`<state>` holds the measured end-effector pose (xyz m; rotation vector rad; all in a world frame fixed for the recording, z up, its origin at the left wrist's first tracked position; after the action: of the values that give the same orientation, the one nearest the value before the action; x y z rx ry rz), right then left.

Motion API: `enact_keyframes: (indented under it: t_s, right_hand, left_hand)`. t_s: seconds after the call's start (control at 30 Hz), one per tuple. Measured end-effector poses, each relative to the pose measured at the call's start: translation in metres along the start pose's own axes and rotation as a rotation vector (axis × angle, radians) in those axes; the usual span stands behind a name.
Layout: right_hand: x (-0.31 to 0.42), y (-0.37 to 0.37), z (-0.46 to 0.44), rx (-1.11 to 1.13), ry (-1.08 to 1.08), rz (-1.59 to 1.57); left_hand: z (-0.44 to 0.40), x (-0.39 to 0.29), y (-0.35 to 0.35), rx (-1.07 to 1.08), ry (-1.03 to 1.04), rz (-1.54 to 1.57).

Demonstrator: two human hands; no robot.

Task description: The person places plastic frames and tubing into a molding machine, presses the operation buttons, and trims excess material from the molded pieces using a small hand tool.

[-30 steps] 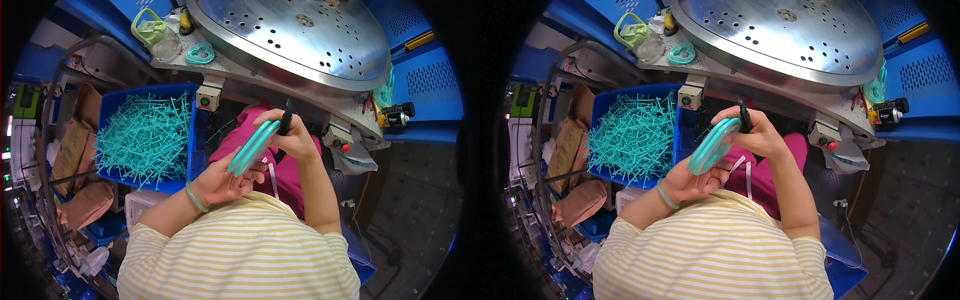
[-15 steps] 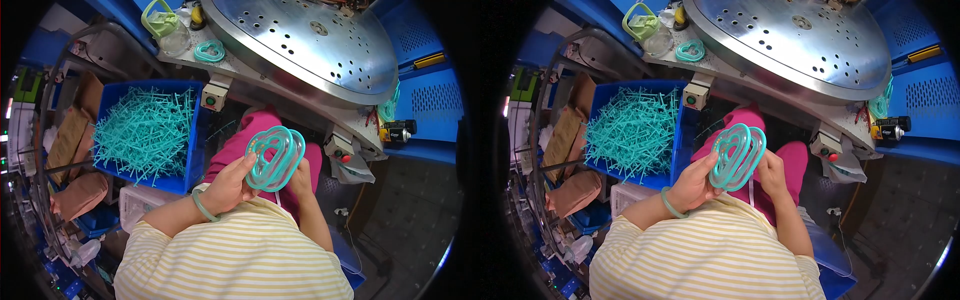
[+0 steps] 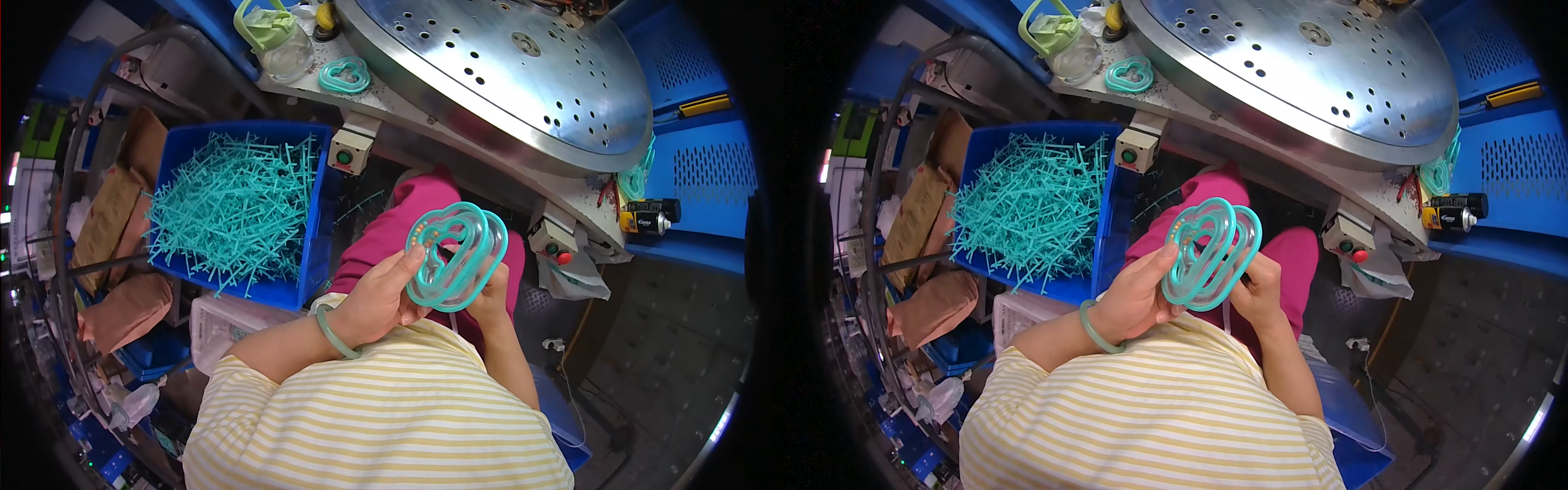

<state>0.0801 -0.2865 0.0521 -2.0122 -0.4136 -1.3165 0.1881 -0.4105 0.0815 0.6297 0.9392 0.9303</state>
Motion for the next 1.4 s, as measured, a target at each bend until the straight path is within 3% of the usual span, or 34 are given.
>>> enact_keyframes:
  t_s: [0.27, 0.33, 0.5, 0.6, 0.63, 0.7, 0.73, 0.87, 0.93, 1.1, 1.17, 1.2, 1.23, 1.3, 1.4]
  right_hand:
    - [-0.001, 0.002, 0.0, -0.027, 0.026, 0.061]
    - [0.003, 0.002, 0.0, -0.095, -0.08, 0.293]
    - [-0.013, -0.012, 0.003, -0.227, -0.168, 0.498]
    - [-0.032, -0.01, -0.004, -0.321, 0.273, -0.244]
    - [-0.023, -0.012, -0.007, -0.258, 0.428, -0.521]
    - [-0.003, -0.006, -0.019, -0.214, 0.393, -0.864]
    - [0.002, -0.004, -0.02, -0.219, 0.391, -0.866]
    - [0.007, 0.001, -0.017, -0.142, 0.365, -0.74]
    - [0.008, 0.002, -0.014, -0.096, 0.326, -0.696]
    - [-0.006, 0.001, -0.005, -0.024, 0.241, -0.625]
    - [-0.025, 0.002, 0.002, -0.025, 0.454, -0.41]
    - [-0.023, 0.001, -0.001, -0.039, 0.259, -0.208]
    - [-0.025, 0.001, 0.001, -0.038, 0.261, -0.209]
    - [-0.001, -0.002, -0.005, -0.012, -0.006, 0.058]
    - [0.008, -0.002, -0.011, -0.015, 0.0, 0.096]
  left_hand:
    - [-0.003, 0.002, -0.012, -0.016, 0.01, -0.118]
    - [-0.002, 0.003, -0.013, -0.053, 0.01, -0.082]
    - [-0.002, 0.002, -0.012, -0.036, 0.038, -0.078]
    - [-0.005, 0.006, -0.016, 0.012, 0.021, -0.093]
    - [-0.006, 0.008, -0.015, 0.048, -0.008, -0.104]
    - [-0.004, 0.003, 0.006, -0.042, -0.033, -0.074]
    - [-0.003, 0.001, 0.011, -0.136, -0.053, -0.042]
    - [-0.013, 0.012, -0.019, -0.04, -0.006, -0.081]
    - [-0.016, 0.009, -0.017, -0.026, 0.147, -0.092]
    - [-0.014, 0.004, -0.012, -0.145, 0.175, -0.065]
    - [-0.016, 0.004, -0.014, -0.164, 0.184, -0.079]
    - [-0.017, 0.005, -0.015, -0.18, 0.182, -0.114]
    - [-0.017, 0.005, -0.016, -0.196, 0.177, -0.149]
    - [-0.017, 0.008, -0.016, -0.179, 0.156, -0.142]
    - [-0.017, 0.01, -0.019, -0.153, 0.111, -0.145]
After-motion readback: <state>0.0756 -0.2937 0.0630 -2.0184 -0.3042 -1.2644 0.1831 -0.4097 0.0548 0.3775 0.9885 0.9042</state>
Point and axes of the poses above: each hand's wrist, its own z-axis away from the middle knuckle, its own y-axis out of the palm, x = y × z, the point moved 4 cm from there along -z, towards the middle knuckle, and after that the axes turned 4 degrees about z, right-handed, at the moved point
